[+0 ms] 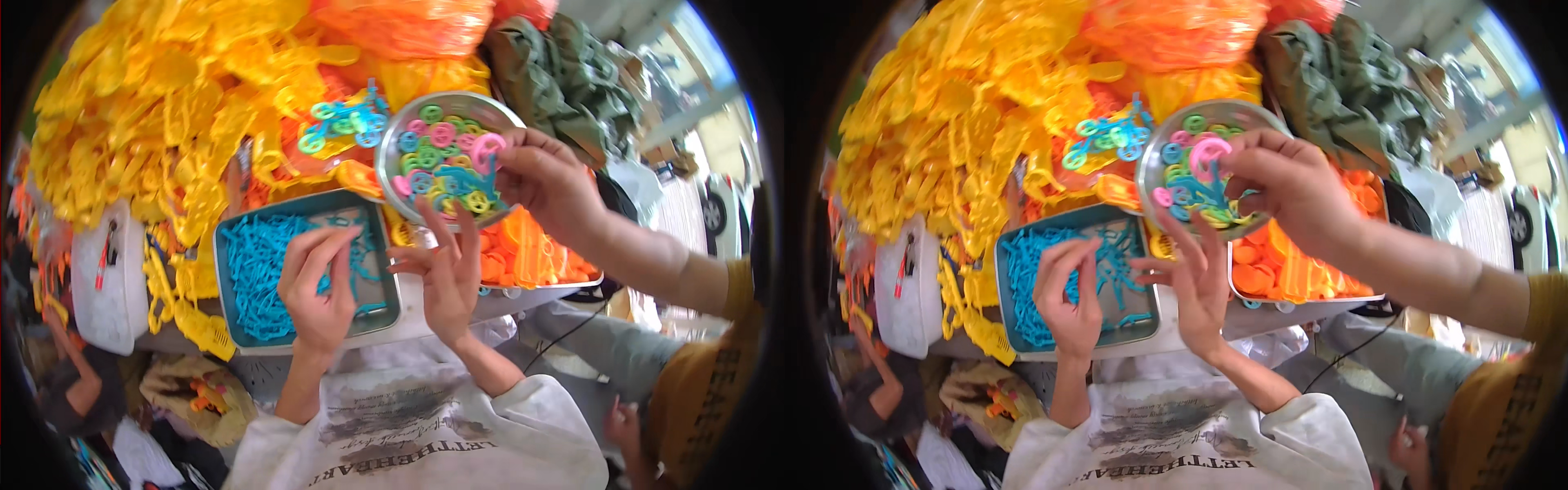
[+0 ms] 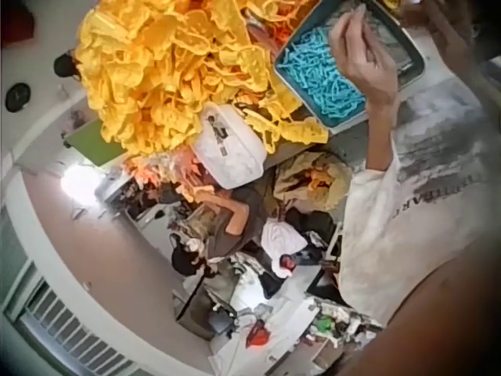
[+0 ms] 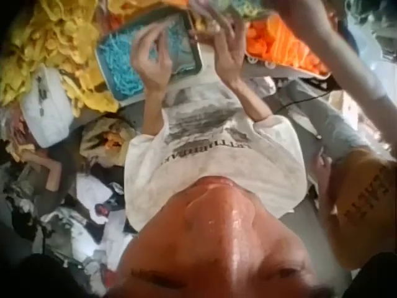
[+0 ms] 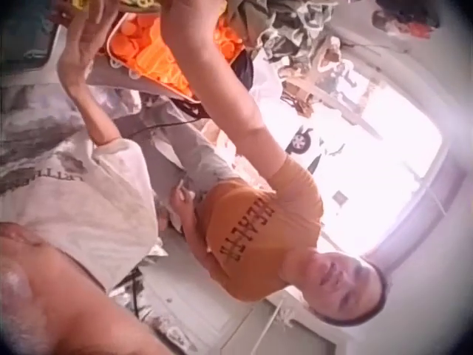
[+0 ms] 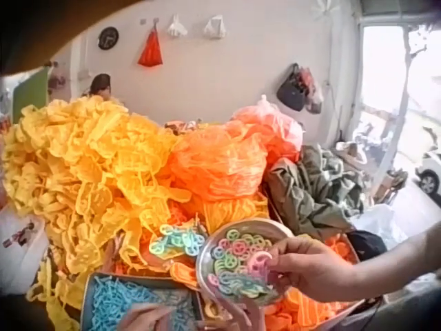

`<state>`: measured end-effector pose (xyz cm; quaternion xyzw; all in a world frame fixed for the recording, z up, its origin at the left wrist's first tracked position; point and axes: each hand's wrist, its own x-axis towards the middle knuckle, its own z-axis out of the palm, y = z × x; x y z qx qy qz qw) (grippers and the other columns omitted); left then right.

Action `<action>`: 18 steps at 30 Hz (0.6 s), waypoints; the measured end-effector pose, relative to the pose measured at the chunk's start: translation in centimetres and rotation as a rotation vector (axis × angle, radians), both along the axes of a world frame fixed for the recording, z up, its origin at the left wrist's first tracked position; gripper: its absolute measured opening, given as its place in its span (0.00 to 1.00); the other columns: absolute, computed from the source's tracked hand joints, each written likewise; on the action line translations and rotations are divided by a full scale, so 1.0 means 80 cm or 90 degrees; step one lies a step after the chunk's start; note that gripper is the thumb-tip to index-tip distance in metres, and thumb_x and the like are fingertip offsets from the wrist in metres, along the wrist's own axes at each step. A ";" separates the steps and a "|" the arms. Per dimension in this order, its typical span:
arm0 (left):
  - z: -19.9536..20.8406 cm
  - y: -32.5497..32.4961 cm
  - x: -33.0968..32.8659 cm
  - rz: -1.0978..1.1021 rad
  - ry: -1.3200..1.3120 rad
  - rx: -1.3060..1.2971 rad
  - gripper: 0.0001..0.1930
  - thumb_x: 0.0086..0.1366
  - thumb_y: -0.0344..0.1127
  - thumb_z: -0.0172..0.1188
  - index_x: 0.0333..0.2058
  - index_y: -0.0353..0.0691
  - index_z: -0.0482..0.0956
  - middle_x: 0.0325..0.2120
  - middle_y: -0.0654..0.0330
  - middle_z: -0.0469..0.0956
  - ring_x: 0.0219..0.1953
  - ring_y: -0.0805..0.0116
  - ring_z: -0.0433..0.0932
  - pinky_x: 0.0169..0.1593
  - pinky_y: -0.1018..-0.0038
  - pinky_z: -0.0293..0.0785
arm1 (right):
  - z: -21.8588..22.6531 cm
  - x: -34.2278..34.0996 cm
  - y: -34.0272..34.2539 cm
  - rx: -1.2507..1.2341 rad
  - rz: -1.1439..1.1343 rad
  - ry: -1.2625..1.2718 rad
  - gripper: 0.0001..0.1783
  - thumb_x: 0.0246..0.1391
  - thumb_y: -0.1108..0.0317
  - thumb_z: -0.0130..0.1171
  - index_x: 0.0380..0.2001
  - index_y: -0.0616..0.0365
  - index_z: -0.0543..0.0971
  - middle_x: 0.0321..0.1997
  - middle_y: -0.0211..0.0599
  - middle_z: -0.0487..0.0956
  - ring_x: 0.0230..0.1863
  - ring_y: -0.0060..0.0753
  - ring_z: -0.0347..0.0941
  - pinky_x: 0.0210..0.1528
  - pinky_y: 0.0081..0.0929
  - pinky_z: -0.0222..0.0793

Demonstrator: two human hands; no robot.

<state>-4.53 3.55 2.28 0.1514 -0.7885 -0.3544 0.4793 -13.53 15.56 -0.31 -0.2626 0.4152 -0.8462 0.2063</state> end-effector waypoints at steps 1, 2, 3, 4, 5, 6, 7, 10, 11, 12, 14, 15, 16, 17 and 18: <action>-0.016 0.003 0.007 -0.007 -0.050 0.019 0.13 0.55 0.17 0.60 0.39 0.38 0.82 0.35 0.56 0.78 0.35 0.63 0.78 0.37 0.74 0.74 | -0.007 0.009 0.008 0.047 -0.079 0.065 0.27 0.67 0.68 0.44 0.66 0.54 0.53 0.65 0.59 0.62 0.47 0.40 0.79 0.44 0.32 0.79; -0.028 0.009 0.010 -0.017 -0.100 0.038 0.12 0.56 0.17 0.60 0.38 0.37 0.82 0.34 0.57 0.78 0.35 0.63 0.78 0.37 0.73 0.74 | -0.022 0.014 0.017 0.081 -0.115 0.116 0.23 0.64 0.73 0.46 0.62 0.56 0.60 0.59 0.54 0.69 0.44 0.38 0.79 0.44 0.29 0.77; -0.032 0.014 0.015 -0.042 -0.097 0.033 0.12 0.56 0.17 0.60 0.38 0.37 0.82 0.34 0.57 0.78 0.35 0.63 0.78 0.37 0.73 0.74 | -0.038 0.019 0.022 0.114 -0.148 0.163 0.20 0.62 0.78 0.49 0.57 0.58 0.66 0.53 0.49 0.75 0.41 0.35 0.79 0.43 0.27 0.76; -0.035 0.020 0.019 -0.055 -0.135 0.007 0.12 0.56 0.17 0.60 0.37 0.38 0.83 0.34 0.57 0.78 0.34 0.62 0.77 0.37 0.73 0.74 | -0.049 0.026 0.026 0.130 -0.149 0.160 0.15 0.59 0.81 0.50 0.49 0.60 0.71 0.48 0.46 0.78 0.39 0.32 0.79 0.42 0.26 0.75; -0.036 0.022 0.021 -0.061 -0.174 -0.021 0.12 0.56 0.18 0.60 0.37 0.38 0.83 0.34 0.58 0.77 0.34 0.62 0.77 0.37 0.72 0.74 | -0.057 0.033 0.026 0.146 -0.143 0.155 0.11 0.57 0.84 0.51 0.41 0.63 0.76 0.42 0.43 0.81 0.37 0.30 0.79 0.41 0.24 0.75; -0.036 0.024 0.019 -0.058 -0.157 -0.018 0.11 0.56 0.19 0.60 0.37 0.39 0.83 0.33 0.58 0.77 0.33 0.61 0.77 0.36 0.71 0.74 | -0.062 0.039 0.023 0.147 -0.160 0.155 0.11 0.57 0.84 0.51 0.41 0.63 0.76 0.42 0.43 0.81 0.37 0.30 0.79 0.41 0.24 0.75; -0.038 0.024 0.018 -0.072 -0.154 -0.021 0.11 0.56 0.19 0.60 0.37 0.39 0.83 0.33 0.58 0.77 0.33 0.61 0.77 0.36 0.71 0.74 | -0.066 0.043 0.020 0.164 -0.149 0.147 0.10 0.55 0.85 0.51 0.38 0.63 0.77 0.39 0.41 0.81 0.36 0.28 0.79 0.40 0.24 0.74; -0.044 0.021 0.016 -0.120 -0.203 -0.060 0.14 0.54 0.18 0.59 0.38 0.40 0.82 0.33 0.59 0.77 0.33 0.60 0.78 0.36 0.69 0.74 | -0.070 0.042 0.020 0.171 -0.139 0.135 0.10 0.52 0.86 0.52 0.34 0.63 0.78 0.37 0.40 0.82 0.35 0.28 0.78 0.39 0.24 0.73; -0.044 0.022 0.015 -0.123 -0.201 -0.062 0.14 0.54 0.18 0.59 0.38 0.40 0.82 0.33 0.59 0.77 0.33 0.60 0.78 0.36 0.69 0.74 | -0.071 0.041 0.020 0.162 -0.133 0.128 0.10 0.51 0.87 0.52 0.34 0.63 0.78 0.36 0.40 0.82 0.35 0.29 0.78 0.38 0.24 0.73; -0.045 0.023 0.015 -0.146 -0.224 -0.069 0.15 0.53 0.18 0.59 0.39 0.40 0.82 0.34 0.59 0.77 0.34 0.59 0.78 0.37 0.69 0.74 | -0.073 0.040 0.022 0.167 -0.146 0.176 0.11 0.50 0.87 0.53 0.34 0.63 0.79 0.35 0.40 0.82 0.35 0.31 0.78 0.38 0.24 0.74; -0.045 0.023 0.013 -0.173 -0.245 -0.079 0.16 0.51 0.17 0.58 0.39 0.40 0.82 0.34 0.59 0.77 0.34 0.59 0.78 0.37 0.68 0.74 | -0.069 0.036 0.023 0.175 -0.173 0.299 0.11 0.46 0.89 0.52 0.31 0.67 0.78 0.35 0.44 0.81 0.34 0.33 0.79 0.36 0.25 0.75; -0.045 0.024 0.014 -0.170 -0.258 -0.080 0.17 0.50 0.17 0.58 0.39 0.40 0.82 0.34 0.59 0.76 0.35 0.59 0.77 0.38 0.67 0.74 | -0.068 0.036 0.023 0.175 -0.179 0.301 0.11 0.46 0.89 0.52 0.31 0.67 0.78 0.35 0.44 0.81 0.34 0.33 0.79 0.36 0.25 0.75; -0.045 0.024 0.015 -0.168 -0.270 -0.081 0.18 0.49 0.16 0.58 0.39 0.41 0.82 0.34 0.59 0.76 0.35 0.58 0.77 0.38 0.67 0.74 | -0.068 0.037 0.022 0.171 -0.176 0.304 0.12 0.44 0.89 0.52 0.31 0.67 0.79 0.34 0.44 0.82 0.35 0.34 0.79 0.37 0.25 0.75; -0.045 0.025 0.014 -0.180 -0.266 -0.084 0.18 0.49 0.16 0.58 0.39 0.41 0.82 0.34 0.59 0.76 0.35 0.58 0.77 0.38 0.67 0.74 | -0.068 0.037 0.022 0.170 -0.178 0.308 0.13 0.43 0.90 0.52 0.31 0.67 0.79 0.34 0.43 0.82 0.35 0.35 0.79 0.37 0.26 0.75; -0.044 0.025 0.015 -0.166 -0.271 -0.087 0.18 0.49 0.16 0.58 0.39 0.40 0.82 0.34 0.59 0.76 0.35 0.58 0.77 0.38 0.67 0.74 | -0.069 0.038 0.020 0.154 -0.174 0.288 0.13 0.42 0.89 0.52 0.31 0.67 0.80 0.34 0.43 0.82 0.36 0.35 0.78 0.38 0.27 0.75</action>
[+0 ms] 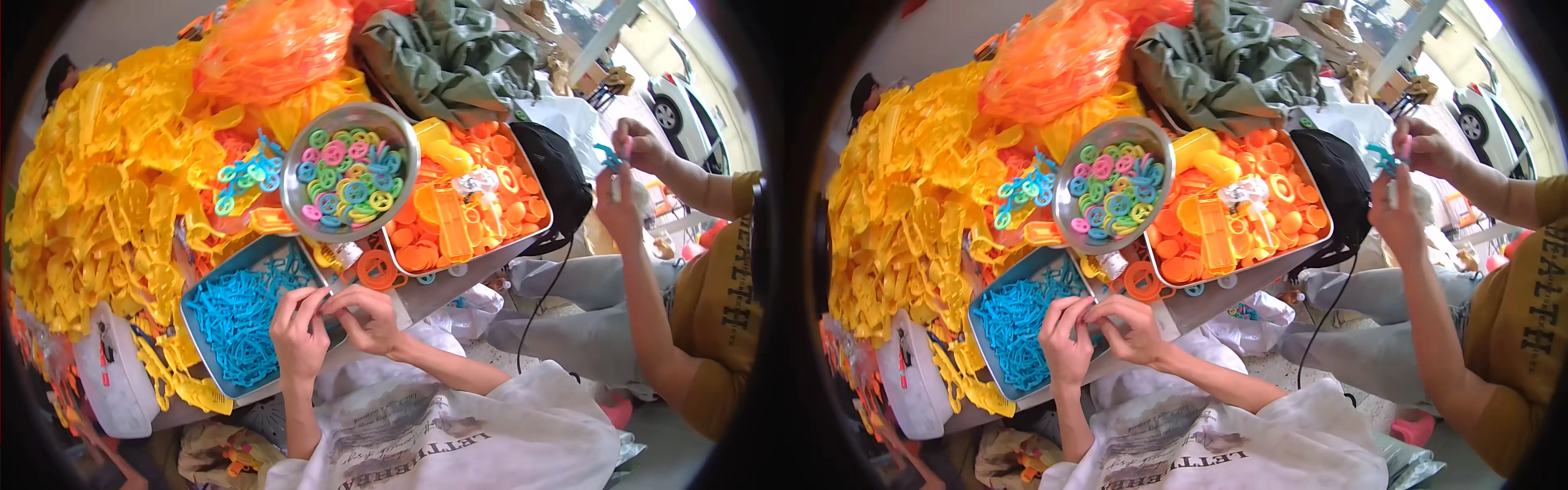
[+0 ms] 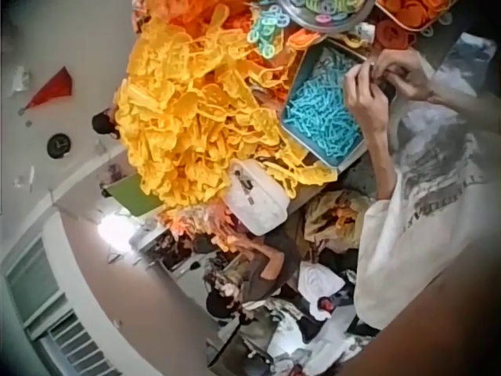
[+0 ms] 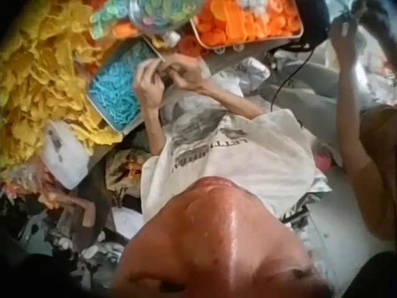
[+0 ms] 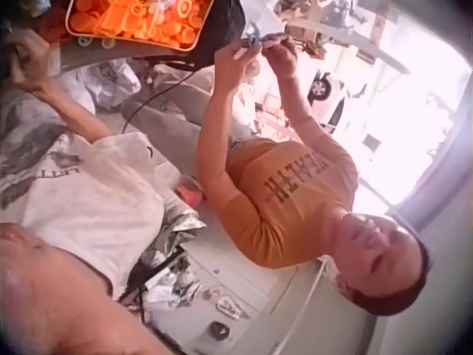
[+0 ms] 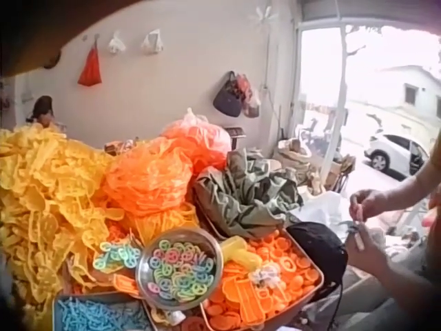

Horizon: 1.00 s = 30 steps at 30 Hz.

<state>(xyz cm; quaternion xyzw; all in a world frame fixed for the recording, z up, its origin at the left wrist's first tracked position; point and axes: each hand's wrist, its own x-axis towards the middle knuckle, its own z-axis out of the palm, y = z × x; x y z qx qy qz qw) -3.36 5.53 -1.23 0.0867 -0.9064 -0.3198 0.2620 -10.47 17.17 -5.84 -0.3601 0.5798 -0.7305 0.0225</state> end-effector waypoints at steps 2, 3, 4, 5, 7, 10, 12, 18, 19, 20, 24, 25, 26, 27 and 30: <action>0.000 0.000 0.002 0.007 -0.002 -0.003 0.19 0.48 0.16 0.58 0.39 0.40 0.81 0.34 0.58 0.76 0.36 0.57 0.77 0.39 0.65 0.74 | 0.004 0.000 0.002 0.002 0.004 0.008 0.13 0.41 0.88 0.54 0.31 0.65 0.79 0.34 0.42 0.81 0.37 0.37 0.78 0.40 0.28 0.74; 0.001 0.000 0.001 -0.009 0.001 -0.003 0.19 0.48 0.16 0.58 0.39 0.40 0.81 0.34 0.58 0.76 0.36 0.57 0.77 0.39 0.65 0.74 | 0.006 0.000 0.003 0.002 0.011 0.002 0.13 0.41 0.88 0.54 0.32 0.65 0.78 0.34 0.41 0.81 0.38 0.37 0.79 0.42 0.29 0.74; 0.001 0.000 0.000 -0.007 0.001 -0.015 0.19 0.47 0.16 0.58 0.39 0.40 0.81 0.34 0.58 0.76 0.36 0.56 0.77 0.39 0.65 0.74 | 0.006 0.000 0.002 -0.007 0.009 -0.001 0.13 0.41 0.88 0.54 0.32 0.65 0.78 0.34 0.41 0.81 0.38 0.38 0.79 0.42 0.29 0.74; 0.000 0.001 0.000 -0.006 0.000 -0.025 0.19 0.47 0.16 0.58 0.38 0.40 0.81 0.34 0.58 0.76 0.36 0.56 0.77 0.39 0.65 0.74 | 0.004 -0.001 0.002 -0.017 0.008 0.001 0.13 0.41 0.88 0.54 0.32 0.65 0.78 0.33 0.42 0.80 0.36 0.39 0.78 0.40 0.29 0.73; -0.004 0.007 0.000 -0.030 -0.001 -0.041 0.18 0.48 0.17 0.58 0.39 0.39 0.81 0.34 0.57 0.76 0.36 0.55 0.76 0.39 0.65 0.73 | 0.002 -0.002 0.005 -0.017 0.011 -0.005 0.13 0.41 0.87 0.54 0.32 0.65 0.78 0.33 0.42 0.79 0.35 0.40 0.77 0.38 0.30 0.72; -0.005 0.017 -0.001 -0.015 -0.020 -0.138 0.17 0.50 0.19 0.57 0.40 0.37 0.79 0.37 0.56 0.75 0.38 0.53 0.76 0.40 0.63 0.73 | 0.001 -0.002 0.007 -0.035 -0.016 0.004 0.11 0.41 0.86 0.54 0.31 0.65 0.77 0.31 0.42 0.78 0.33 0.40 0.76 0.36 0.30 0.71; -0.003 0.025 -0.006 -0.026 -0.018 -0.121 0.16 0.50 0.19 0.57 0.40 0.37 0.79 0.36 0.56 0.75 0.38 0.53 0.76 0.40 0.63 0.73 | 0.001 -0.002 0.012 -0.054 -0.039 0.021 0.11 0.41 0.87 0.54 0.30 0.65 0.77 0.31 0.43 0.78 0.32 0.40 0.76 0.34 0.30 0.71; -0.010 0.056 -0.004 -0.005 0.001 -0.105 0.16 0.53 0.21 0.56 0.42 0.36 0.79 0.36 0.54 0.75 0.37 0.53 0.78 0.38 0.62 0.74 | -0.002 0.010 0.032 -0.041 -0.079 0.005 0.09 0.43 0.85 0.55 0.31 0.64 0.76 0.32 0.43 0.76 0.33 0.41 0.74 0.35 0.30 0.70; -0.010 0.056 -0.007 -0.011 0.001 -0.105 0.16 0.53 0.21 0.56 0.42 0.36 0.79 0.36 0.54 0.75 0.37 0.53 0.78 0.38 0.62 0.74 | -0.002 0.010 0.033 -0.043 -0.070 -0.004 0.09 0.43 0.85 0.55 0.31 0.64 0.76 0.32 0.43 0.76 0.33 0.40 0.74 0.35 0.30 0.70; -0.008 0.056 -0.007 0.001 -0.004 -0.095 0.16 0.53 0.21 0.56 0.42 0.36 0.79 0.36 0.54 0.75 0.37 0.53 0.78 0.39 0.63 0.74 | -0.004 0.010 0.029 -0.047 -0.071 -0.001 0.09 0.45 0.84 0.55 0.32 0.64 0.75 0.32 0.42 0.76 0.34 0.40 0.74 0.36 0.30 0.70; -0.012 0.057 -0.011 0.010 -0.009 -0.088 0.15 0.53 0.22 0.56 0.42 0.35 0.79 0.36 0.54 0.75 0.37 0.53 0.78 0.38 0.63 0.74 | -0.008 0.008 0.033 -0.029 -0.060 -0.044 0.08 0.45 0.84 0.55 0.32 0.64 0.75 0.33 0.42 0.76 0.35 0.40 0.74 0.37 0.30 0.70; -0.014 0.058 -0.012 0.009 -0.009 -0.084 0.15 0.53 0.22 0.56 0.41 0.35 0.80 0.36 0.54 0.75 0.36 0.53 0.78 0.38 0.63 0.74 | -0.009 0.007 0.033 -0.027 -0.056 -0.046 0.08 0.46 0.83 0.55 0.32 0.64 0.75 0.33 0.42 0.76 0.35 0.40 0.74 0.37 0.30 0.70; -0.012 0.058 -0.011 0.010 -0.009 -0.085 0.15 0.53 0.22 0.56 0.41 0.35 0.80 0.36 0.54 0.75 0.36 0.53 0.78 0.38 0.63 0.74 | -0.009 0.007 0.033 -0.031 -0.048 -0.047 0.08 0.46 0.83 0.55 0.32 0.64 0.75 0.33 0.41 0.76 0.35 0.39 0.74 0.37 0.30 0.70; -0.010 0.059 -0.010 0.018 -0.025 -0.079 0.14 0.55 0.22 0.55 0.41 0.35 0.79 0.36 0.54 0.75 0.38 0.53 0.77 0.40 0.63 0.74 | -0.009 0.006 0.033 -0.031 -0.047 -0.047 0.08 0.46 0.83 0.55 0.32 0.64 0.75 0.33 0.41 0.76 0.35 0.39 0.74 0.37 0.30 0.70; -0.009 0.060 -0.009 0.031 -0.041 -0.074 0.13 0.56 0.21 0.55 0.41 0.35 0.79 0.37 0.53 0.76 0.39 0.52 0.77 0.41 0.62 0.74 | -0.006 0.006 0.033 -0.032 -0.031 -0.057 0.08 0.46 0.83 0.54 0.32 0.64 0.75 0.32 0.41 0.76 0.35 0.40 0.74 0.37 0.30 0.69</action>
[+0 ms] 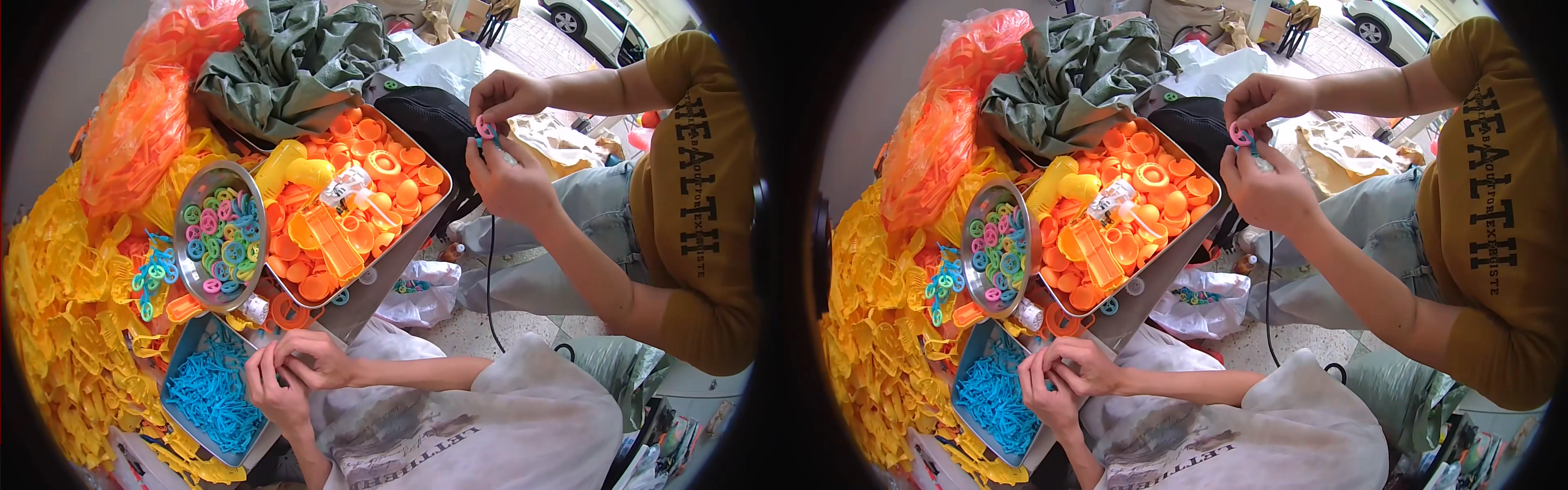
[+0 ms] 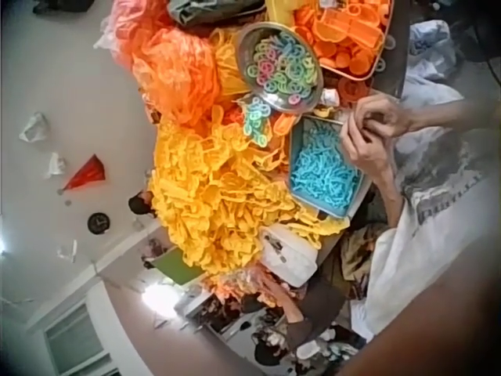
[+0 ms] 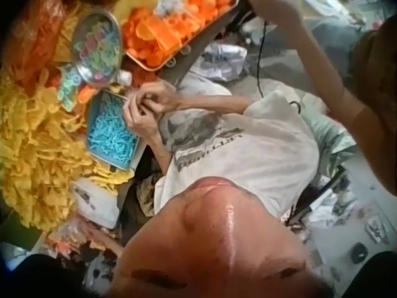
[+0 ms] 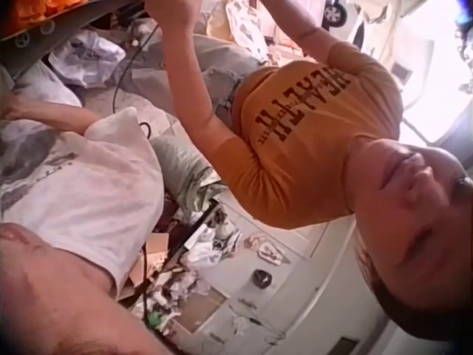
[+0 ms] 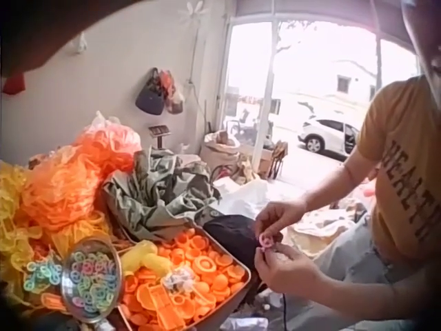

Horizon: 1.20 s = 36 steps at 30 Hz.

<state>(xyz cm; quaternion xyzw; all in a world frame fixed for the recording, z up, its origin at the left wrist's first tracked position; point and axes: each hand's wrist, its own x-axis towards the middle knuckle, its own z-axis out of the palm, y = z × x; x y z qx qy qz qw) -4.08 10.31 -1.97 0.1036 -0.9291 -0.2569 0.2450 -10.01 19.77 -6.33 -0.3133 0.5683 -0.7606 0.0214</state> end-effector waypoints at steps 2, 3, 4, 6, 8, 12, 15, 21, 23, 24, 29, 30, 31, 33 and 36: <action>-0.002 -0.001 -0.001 0.004 0.002 -0.002 0.12 0.56 0.22 0.55 0.41 0.35 0.79 0.37 0.54 0.76 0.39 0.52 0.77 0.41 0.62 0.74 | 0.001 0.000 0.000 0.000 -0.004 0.001 0.07 0.46 0.82 0.54 0.31 0.63 0.75 0.32 0.41 0.76 0.35 0.40 0.74 0.37 0.31 0.69; -0.003 -0.002 -0.002 0.006 0.018 -0.016 0.13 0.55 0.22 0.55 0.40 0.35 0.79 0.36 0.54 0.76 0.37 0.53 0.78 0.39 0.62 0.74 | 0.002 0.000 -0.001 -0.001 -0.004 0.002 0.07 0.46 0.82 0.54 0.31 0.63 0.75 0.32 0.41 0.76 0.35 0.40 0.74 0.37 0.31 0.69; -0.004 -0.002 -0.002 0.007 0.033 -0.029 0.14 0.53 0.23 0.55 0.40 0.35 0.80 0.35 0.55 0.76 0.35 0.53 0.78 0.37 0.62 0.74 | 0.002 0.000 -0.001 -0.002 -0.003 -0.001 0.07 0.46 0.82 0.54 0.31 0.63 0.75 0.32 0.41 0.76 0.35 0.39 0.74 0.37 0.31 0.69; -0.004 -0.002 -0.002 0.007 0.020 -0.023 0.13 0.54 0.22 0.56 0.40 0.35 0.79 0.36 0.54 0.76 0.37 0.53 0.78 0.39 0.63 0.74 | 0.002 -0.001 -0.001 -0.002 -0.006 -0.003 0.07 0.46 0.82 0.54 0.31 0.63 0.75 0.32 0.40 0.76 0.35 0.39 0.74 0.37 0.31 0.69; -0.003 -0.001 -0.002 0.010 0.006 -0.018 0.12 0.56 0.22 0.56 0.40 0.36 0.78 0.36 0.54 0.76 0.39 0.53 0.78 0.41 0.63 0.74 | 0.002 -0.002 0.001 0.003 -0.002 -0.003 0.07 0.46 0.82 0.54 0.31 0.63 0.75 0.32 0.40 0.76 0.34 0.39 0.74 0.37 0.30 0.69; -0.002 0.001 -0.002 0.013 0.006 -0.013 0.12 0.56 0.22 0.56 0.40 0.36 0.78 0.36 0.54 0.76 0.39 0.52 0.77 0.40 0.62 0.74 | 0.001 -0.001 0.000 0.000 0.000 -0.003 0.07 0.47 0.82 0.54 0.31 0.63 0.75 0.32 0.39 0.76 0.34 0.38 0.74 0.37 0.30 0.69; -0.002 0.001 -0.002 0.013 0.004 -0.015 0.12 0.56 0.22 0.56 0.41 0.35 0.78 0.36 0.54 0.76 0.39 0.52 0.77 0.40 0.62 0.74 | 0.001 -0.001 0.000 -0.001 -0.005 0.000 0.07 0.47 0.82 0.55 0.32 0.63 0.75 0.32 0.40 0.76 0.34 0.39 0.74 0.36 0.30 0.69; -0.001 0.001 -0.002 0.014 0.000 -0.013 0.12 0.57 0.23 0.55 0.41 0.35 0.78 0.36 0.53 0.75 0.39 0.52 0.77 0.41 0.62 0.74 | 0.002 -0.002 0.001 0.024 0.012 -0.022 0.08 0.46 0.84 0.54 0.32 0.64 0.75 0.34 0.42 0.77 0.36 0.39 0.75 0.39 0.31 0.71; -0.001 0.001 -0.002 0.016 -0.003 -0.012 0.12 0.57 0.23 0.55 0.41 0.35 0.78 0.36 0.53 0.75 0.39 0.52 0.77 0.41 0.62 0.73 | 0.002 -0.002 0.001 0.024 0.009 -0.025 0.09 0.46 0.84 0.54 0.32 0.64 0.75 0.34 0.42 0.77 0.36 0.39 0.75 0.39 0.31 0.71; 0.000 0.001 -0.002 0.017 -0.006 -0.012 0.11 0.57 0.23 0.55 0.41 0.35 0.78 0.36 0.53 0.75 0.39 0.52 0.77 0.41 0.62 0.73 | 0.002 -0.002 0.001 0.025 0.008 -0.025 0.09 0.46 0.84 0.54 0.32 0.64 0.75 0.34 0.42 0.77 0.36 0.39 0.75 0.39 0.31 0.71; -0.001 0.001 -0.003 0.017 -0.010 -0.008 0.12 0.57 0.23 0.55 0.41 0.35 0.78 0.35 0.53 0.75 0.38 0.52 0.77 0.40 0.62 0.74 | 0.001 -0.002 0.000 0.015 0.014 -0.031 0.09 0.45 0.84 0.54 0.32 0.64 0.75 0.34 0.42 0.77 0.36 0.39 0.75 0.38 0.31 0.71; -0.002 0.001 -0.003 0.017 -0.010 -0.009 0.12 0.57 0.23 0.55 0.41 0.35 0.78 0.35 0.53 0.75 0.38 0.52 0.77 0.40 0.62 0.74 | 0.002 -0.002 0.000 0.016 0.013 -0.031 0.09 0.45 0.84 0.54 0.32 0.64 0.75 0.34 0.42 0.77 0.36 0.39 0.75 0.38 0.31 0.71; -0.002 0.001 -0.003 0.017 -0.010 -0.011 0.12 0.57 0.24 0.55 0.41 0.35 0.77 0.35 0.53 0.75 0.38 0.52 0.77 0.40 0.62 0.74 | 0.002 -0.002 0.000 0.017 0.015 -0.037 0.08 0.45 0.84 0.54 0.32 0.64 0.75 0.34 0.42 0.77 0.35 0.39 0.75 0.38 0.31 0.71; -0.005 -0.001 -0.004 0.015 0.006 -0.026 0.12 0.56 0.25 0.55 0.40 0.35 0.78 0.35 0.54 0.75 0.36 0.52 0.77 0.37 0.62 0.74 | 0.003 -0.003 0.000 0.019 0.018 -0.041 0.08 0.45 0.84 0.54 0.32 0.64 0.75 0.34 0.42 0.77 0.35 0.39 0.75 0.38 0.31 0.71; -0.005 -0.002 -0.005 0.010 0.020 -0.044 0.12 0.54 0.27 0.56 0.39 0.35 0.78 0.34 0.54 0.76 0.34 0.53 0.78 0.35 0.62 0.74 | 0.002 -0.003 0.000 0.017 0.015 -0.037 0.08 0.45 0.84 0.54 0.32 0.64 0.75 0.34 0.42 0.77 0.35 0.39 0.75 0.38 0.31 0.71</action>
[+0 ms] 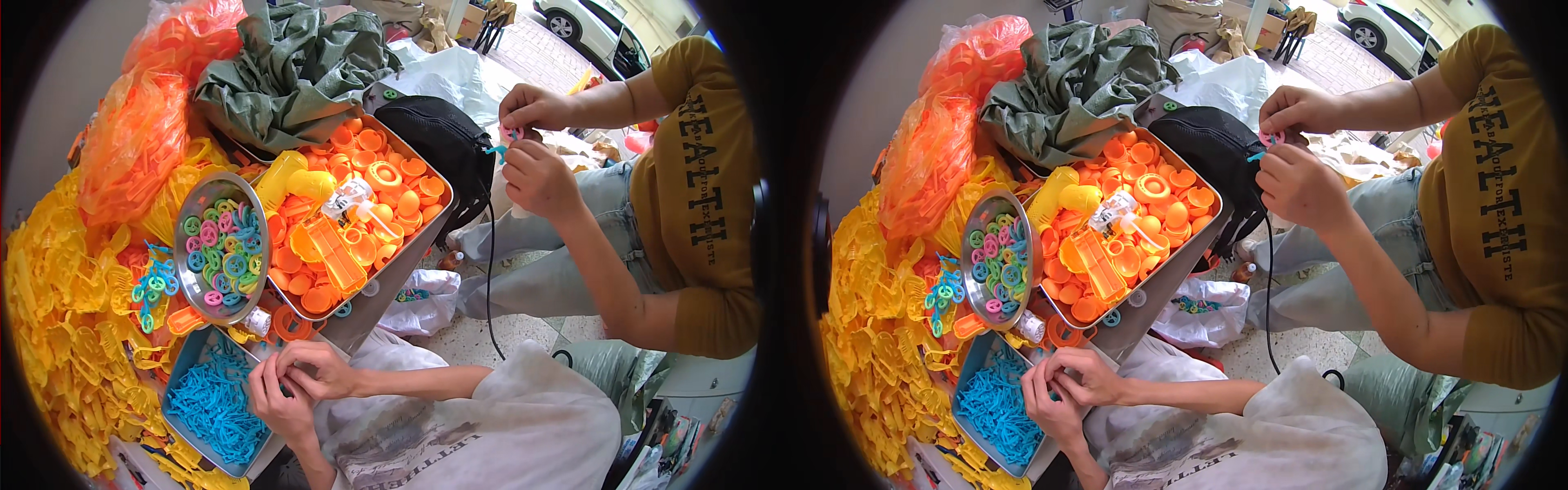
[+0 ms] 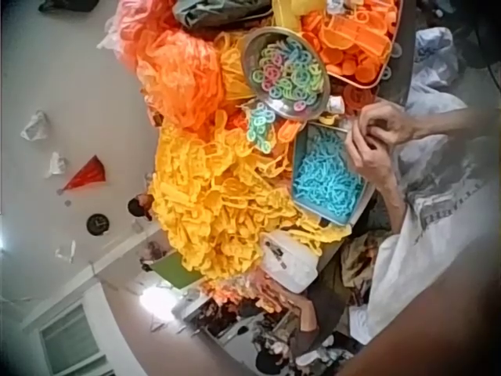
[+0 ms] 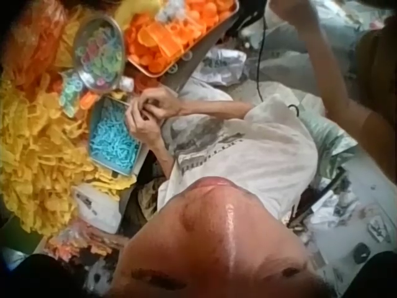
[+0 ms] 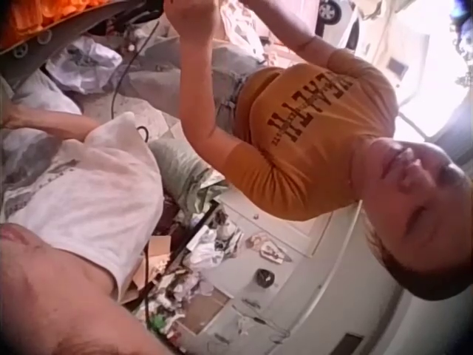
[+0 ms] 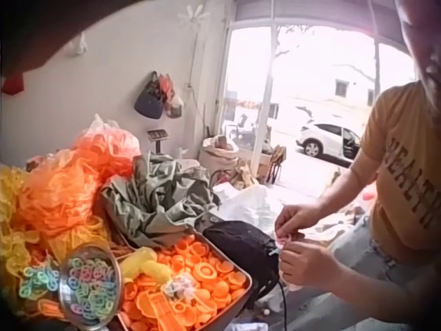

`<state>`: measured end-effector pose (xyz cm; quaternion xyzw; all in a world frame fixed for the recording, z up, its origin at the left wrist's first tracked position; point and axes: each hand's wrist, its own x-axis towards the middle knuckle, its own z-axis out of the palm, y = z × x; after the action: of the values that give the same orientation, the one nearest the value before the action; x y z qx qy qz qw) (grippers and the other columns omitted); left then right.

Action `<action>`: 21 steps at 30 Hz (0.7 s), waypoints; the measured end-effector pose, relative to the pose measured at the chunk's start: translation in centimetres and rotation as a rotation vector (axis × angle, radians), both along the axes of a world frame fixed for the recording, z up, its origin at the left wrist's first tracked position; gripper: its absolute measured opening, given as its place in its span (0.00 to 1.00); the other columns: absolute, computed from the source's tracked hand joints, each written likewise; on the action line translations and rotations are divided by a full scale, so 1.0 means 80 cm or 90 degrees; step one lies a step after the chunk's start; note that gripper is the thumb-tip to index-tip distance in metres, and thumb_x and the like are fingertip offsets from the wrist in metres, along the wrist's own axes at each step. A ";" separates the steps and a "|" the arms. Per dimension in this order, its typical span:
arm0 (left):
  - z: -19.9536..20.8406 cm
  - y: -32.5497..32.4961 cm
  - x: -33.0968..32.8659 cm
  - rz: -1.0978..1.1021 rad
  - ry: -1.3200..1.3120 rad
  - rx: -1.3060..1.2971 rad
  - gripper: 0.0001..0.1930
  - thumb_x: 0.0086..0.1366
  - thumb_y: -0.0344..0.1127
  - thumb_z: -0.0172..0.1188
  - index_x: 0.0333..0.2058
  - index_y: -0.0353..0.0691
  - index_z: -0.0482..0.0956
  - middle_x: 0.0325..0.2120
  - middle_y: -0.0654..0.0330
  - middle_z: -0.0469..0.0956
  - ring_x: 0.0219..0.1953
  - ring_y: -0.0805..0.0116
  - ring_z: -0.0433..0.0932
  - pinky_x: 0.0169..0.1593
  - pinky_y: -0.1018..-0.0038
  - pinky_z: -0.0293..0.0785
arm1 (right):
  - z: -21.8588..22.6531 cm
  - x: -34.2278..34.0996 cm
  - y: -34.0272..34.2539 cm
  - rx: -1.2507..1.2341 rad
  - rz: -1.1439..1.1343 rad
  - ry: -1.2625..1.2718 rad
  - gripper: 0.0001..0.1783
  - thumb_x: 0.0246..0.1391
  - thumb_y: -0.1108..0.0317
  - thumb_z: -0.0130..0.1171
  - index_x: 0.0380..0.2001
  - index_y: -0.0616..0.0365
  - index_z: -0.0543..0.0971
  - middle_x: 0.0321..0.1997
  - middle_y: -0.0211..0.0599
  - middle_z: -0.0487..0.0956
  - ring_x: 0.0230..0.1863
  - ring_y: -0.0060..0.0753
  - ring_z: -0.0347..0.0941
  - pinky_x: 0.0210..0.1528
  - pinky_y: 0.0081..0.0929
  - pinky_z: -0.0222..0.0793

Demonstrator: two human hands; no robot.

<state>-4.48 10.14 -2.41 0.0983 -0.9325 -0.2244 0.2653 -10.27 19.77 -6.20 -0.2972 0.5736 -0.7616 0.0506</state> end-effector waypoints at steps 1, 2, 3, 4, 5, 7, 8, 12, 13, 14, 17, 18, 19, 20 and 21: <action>0.000 0.000 0.000 -0.002 -0.001 -0.002 0.12 0.55 0.27 0.56 0.39 0.34 0.78 0.34 0.54 0.76 0.34 0.53 0.78 0.35 0.62 0.74 | -0.001 -0.001 0.000 -0.003 0.000 0.009 0.08 0.46 0.83 0.54 0.32 0.64 0.75 0.34 0.41 0.77 0.35 0.39 0.75 0.37 0.30 0.70; 0.000 0.000 0.000 -0.001 -0.001 -0.002 0.12 0.55 0.27 0.56 0.39 0.34 0.78 0.34 0.54 0.76 0.34 0.53 0.78 0.35 0.62 0.74 | -0.001 -0.001 0.000 -0.006 0.000 0.017 0.07 0.47 0.82 0.54 0.33 0.64 0.75 0.34 0.40 0.77 0.35 0.38 0.74 0.37 0.30 0.69; 0.000 0.000 0.000 -0.001 -0.001 -0.002 0.12 0.55 0.27 0.56 0.39 0.35 0.78 0.33 0.54 0.76 0.34 0.53 0.78 0.35 0.62 0.74 | 0.000 -0.001 0.000 -0.005 0.001 0.017 0.07 0.47 0.82 0.54 0.33 0.64 0.75 0.34 0.40 0.77 0.35 0.38 0.74 0.37 0.30 0.69; 0.000 0.000 0.000 -0.002 -0.001 -0.002 0.12 0.55 0.27 0.56 0.39 0.35 0.78 0.33 0.54 0.75 0.34 0.53 0.78 0.35 0.62 0.74 | 0.001 -0.001 0.000 -0.004 0.001 0.015 0.07 0.47 0.82 0.54 0.33 0.64 0.74 0.33 0.41 0.77 0.35 0.38 0.74 0.37 0.30 0.69; 0.000 0.000 0.000 -0.001 -0.001 -0.002 0.12 0.55 0.27 0.56 0.39 0.35 0.78 0.33 0.54 0.75 0.34 0.53 0.78 0.35 0.62 0.74 | 0.001 0.000 0.000 -0.004 0.000 0.012 0.07 0.47 0.82 0.54 0.33 0.64 0.74 0.33 0.41 0.76 0.35 0.38 0.74 0.37 0.30 0.69; 0.000 0.000 0.000 -0.002 0.005 -0.002 0.12 0.55 0.27 0.56 0.39 0.35 0.78 0.33 0.54 0.75 0.34 0.53 0.78 0.34 0.62 0.74 | 0.001 0.000 0.000 -0.004 0.000 0.012 0.07 0.47 0.82 0.54 0.33 0.64 0.74 0.33 0.41 0.76 0.35 0.38 0.74 0.37 0.30 0.69; 0.001 0.001 0.000 -0.002 0.005 -0.002 0.12 0.55 0.27 0.56 0.39 0.35 0.78 0.33 0.54 0.75 0.34 0.53 0.78 0.34 0.62 0.74 | 0.001 -0.001 0.000 -0.006 -0.001 0.013 0.07 0.47 0.82 0.54 0.33 0.64 0.74 0.33 0.41 0.76 0.35 0.39 0.74 0.37 0.30 0.69; 0.006 0.004 0.001 0.007 -0.032 0.034 0.11 0.57 0.24 0.55 0.40 0.35 0.78 0.35 0.53 0.75 0.39 0.52 0.77 0.41 0.62 0.74 | 0.000 -0.001 -0.001 -0.004 0.001 0.015 0.07 0.47 0.82 0.54 0.32 0.64 0.74 0.33 0.41 0.76 0.35 0.39 0.74 0.36 0.30 0.69; 0.006 0.004 0.001 0.007 -0.031 0.032 0.11 0.57 0.24 0.55 0.40 0.35 0.78 0.35 0.53 0.75 0.38 0.52 0.77 0.41 0.62 0.74 | 0.001 -0.001 -0.001 -0.005 0.001 0.013 0.07 0.47 0.82 0.54 0.32 0.64 0.74 0.33 0.41 0.76 0.35 0.39 0.74 0.36 0.30 0.69; 0.006 0.004 0.001 0.008 -0.030 0.033 0.11 0.57 0.24 0.55 0.40 0.35 0.78 0.35 0.53 0.75 0.38 0.52 0.77 0.41 0.62 0.74 | 0.001 -0.001 -0.001 -0.008 0.000 0.011 0.07 0.47 0.82 0.54 0.32 0.64 0.74 0.33 0.41 0.76 0.34 0.39 0.74 0.36 0.30 0.69; 0.006 0.004 0.001 0.006 -0.029 0.033 0.11 0.57 0.24 0.55 0.40 0.35 0.78 0.35 0.53 0.75 0.38 0.52 0.77 0.41 0.62 0.74 | 0.000 -0.002 -0.001 -0.011 0.002 0.014 0.07 0.47 0.82 0.54 0.32 0.64 0.74 0.32 0.41 0.76 0.35 0.39 0.74 0.36 0.30 0.69; 0.006 0.004 0.001 0.005 -0.030 0.034 0.11 0.57 0.24 0.54 0.40 0.35 0.78 0.35 0.53 0.75 0.39 0.52 0.77 0.41 0.62 0.74 | 0.001 -0.002 -0.001 -0.011 0.002 0.014 0.07 0.47 0.82 0.54 0.32 0.64 0.74 0.32 0.41 0.76 0.35 0.39 0.74 0.36 0.30 0.69; 0.006 0.004 0.001 0.004 -0.030 0.035 0.11 0.57 0.24 0.54 0.40 0.35 0.78 0.35 0.53 0.75 0.39 0.52 0.77 0.41 0.62 0.74 | 0.001 -0.002 0.000 -0.007 0.002 0.014 0.07 0.47 0.82 0.54 0.32 0.64 0.75 0.32 0.41 0.76 0.34 0.39 0.74 0.36 0.30 0.69; 0.006 0.004 0.001 0.004 -0.030 0.035 0.11 0.57 0.24 0.54 0.40 0.35 0.78 0.35 0.53 0.75 0.39 0.52 0.77 0.41 0.62 0.74 | 0.002 -0.002 0.000 -0.004 0.003 0.014 0.07 0.47 0.82 0.54 0.32 0.64 0.75 0.32 0.41 0.76 0.34 0.39 0.74 0.36 0.30 0.69; 0.006 0.004 0.002 0.004 -0.030 0.033 0.11 0.57 0.24 0.54 0.40 0.35 0.78 0.35 0.53 0.75 0.39 0.52 0.77 0.41 0.62 0.74 | 0.002 -0.002 0.000 -0.004 0.003 0.014 0.07 0.47 0.82 0.54 0.32 0.64 0.75 0.32 0.41 0.76 0.34 0.39 0.74 0.36 0.30 0.69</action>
<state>-4.36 10.44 -1.95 0.1132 -0.9321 -0.2453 0.2412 -10.40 19.76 -6.08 -0.3069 0.5712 -0.7599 0.0452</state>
